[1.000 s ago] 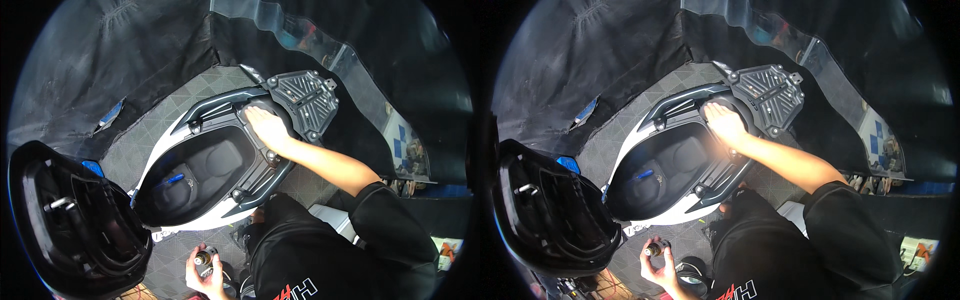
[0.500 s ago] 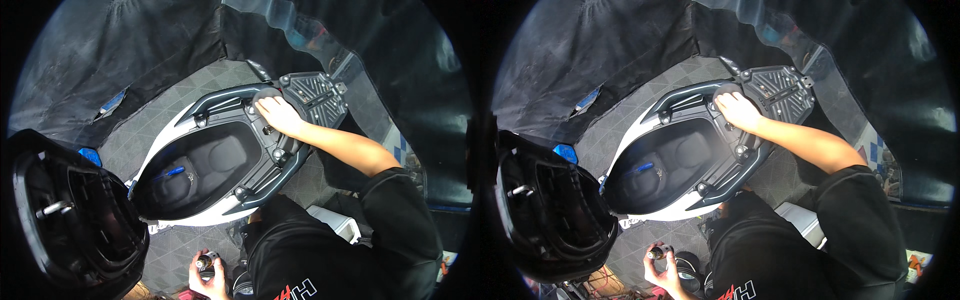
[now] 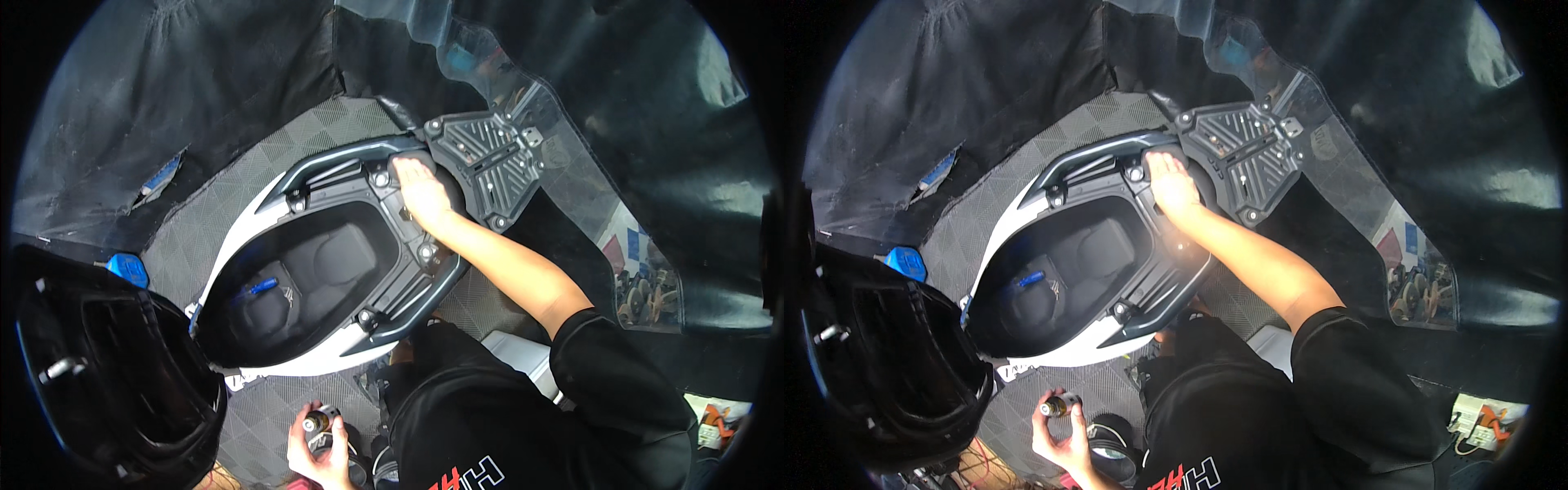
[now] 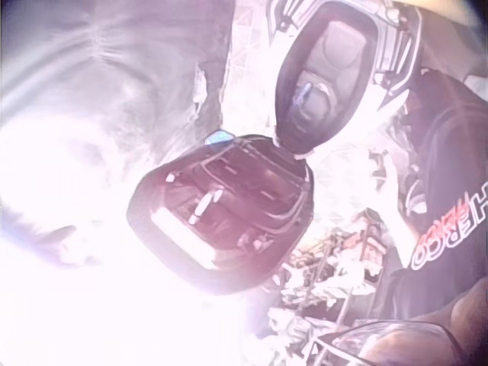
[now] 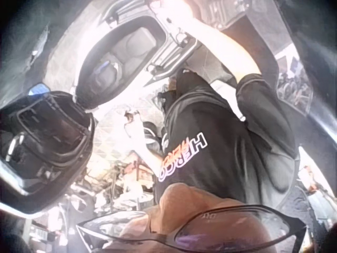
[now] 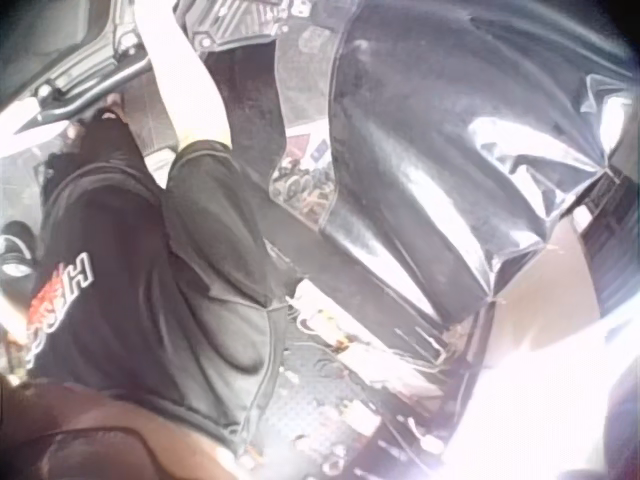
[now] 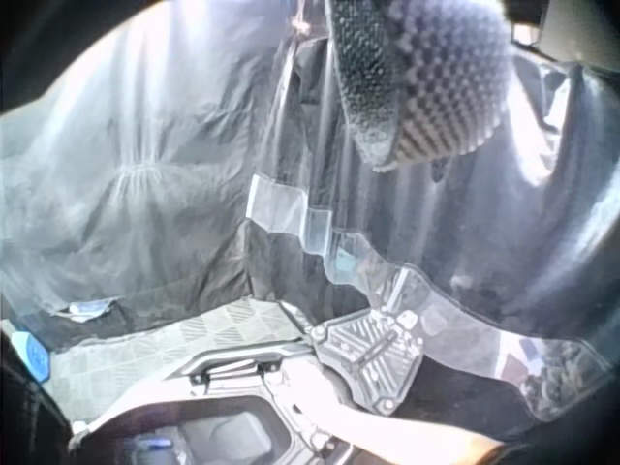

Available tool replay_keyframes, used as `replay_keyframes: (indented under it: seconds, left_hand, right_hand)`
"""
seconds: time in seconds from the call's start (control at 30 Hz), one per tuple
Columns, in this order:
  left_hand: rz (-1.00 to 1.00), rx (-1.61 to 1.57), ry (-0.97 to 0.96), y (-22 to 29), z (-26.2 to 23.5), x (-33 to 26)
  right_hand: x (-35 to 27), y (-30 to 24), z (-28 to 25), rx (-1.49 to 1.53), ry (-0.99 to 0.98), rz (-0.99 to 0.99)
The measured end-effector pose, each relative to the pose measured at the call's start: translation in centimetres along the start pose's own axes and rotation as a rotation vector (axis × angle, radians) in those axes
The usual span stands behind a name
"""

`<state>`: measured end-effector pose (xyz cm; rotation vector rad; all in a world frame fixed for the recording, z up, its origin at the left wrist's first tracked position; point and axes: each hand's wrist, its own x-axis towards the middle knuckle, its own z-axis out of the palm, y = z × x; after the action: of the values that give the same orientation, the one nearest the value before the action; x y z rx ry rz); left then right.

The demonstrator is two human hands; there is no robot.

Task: The person assembles the underside of a motorcycle seat using a screwdriver and small fasteners. They tighten multiple screws, place a circular rubber gasket, and wipe the area with a cloth. A second person is visible nearby but does not assist.

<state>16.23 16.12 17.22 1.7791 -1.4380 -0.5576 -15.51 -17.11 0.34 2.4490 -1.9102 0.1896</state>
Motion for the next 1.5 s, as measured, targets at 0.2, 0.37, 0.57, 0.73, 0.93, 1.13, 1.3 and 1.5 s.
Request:
replay_keyframes:
  seconds: [0.2, 0.37, 0.57, 0.73, 0.93, 1.13, 1.3, 1.5]
  left_hand:
    - [0.011, -0.096, 0.136, -0.1, 0.5, -1.9]
    - [0.022, -0.037, 0.084, 0.3, 0.2, -1.6]
    - [0.218, 0.458, 0.038, 2.0, -2.0, -0.8]
    - [-0.241, 0.254, 0.217, 4.9, 3.2, 0.2]
    - [-0.798, -0.690, 0.718, -0.2, 11.0, -3.8]
    - [-0.628, -0.061, 0.417, 6.1, 11.4, -6.5]
    - [-0.551, 0.077, 0.471, 9.7, 5.6, -11.3]
    - [-0.586, 0.023, 0.919, 9.8, 4.9, -26.2]
  right_hand:
    - [-2.5, 1.4, -3.3, -0.353, -0.257, 0.162]
    - [-3.8, -0.9, -15.0, 1.457, -0.682, 0.267]
    - [-5.0, -0.6, -24.5, 1.305, -0.807, 0.107]
    - [-4.5, 8.9, -29.4, 2.024, -0.714, -0.593]
    - [-2.0, 15.2, -21.4, 2.318, -0.743, -0.407]
    - [-1.0, 10.8, -17.1, 2.271, -0.930, -0.154]
    - [-4.4, -2.1, -16.4, 1.279, -1.164, -0.038]
    - [-13.4, -20.8, -15.8, 0.668, -1.243, -1.020]
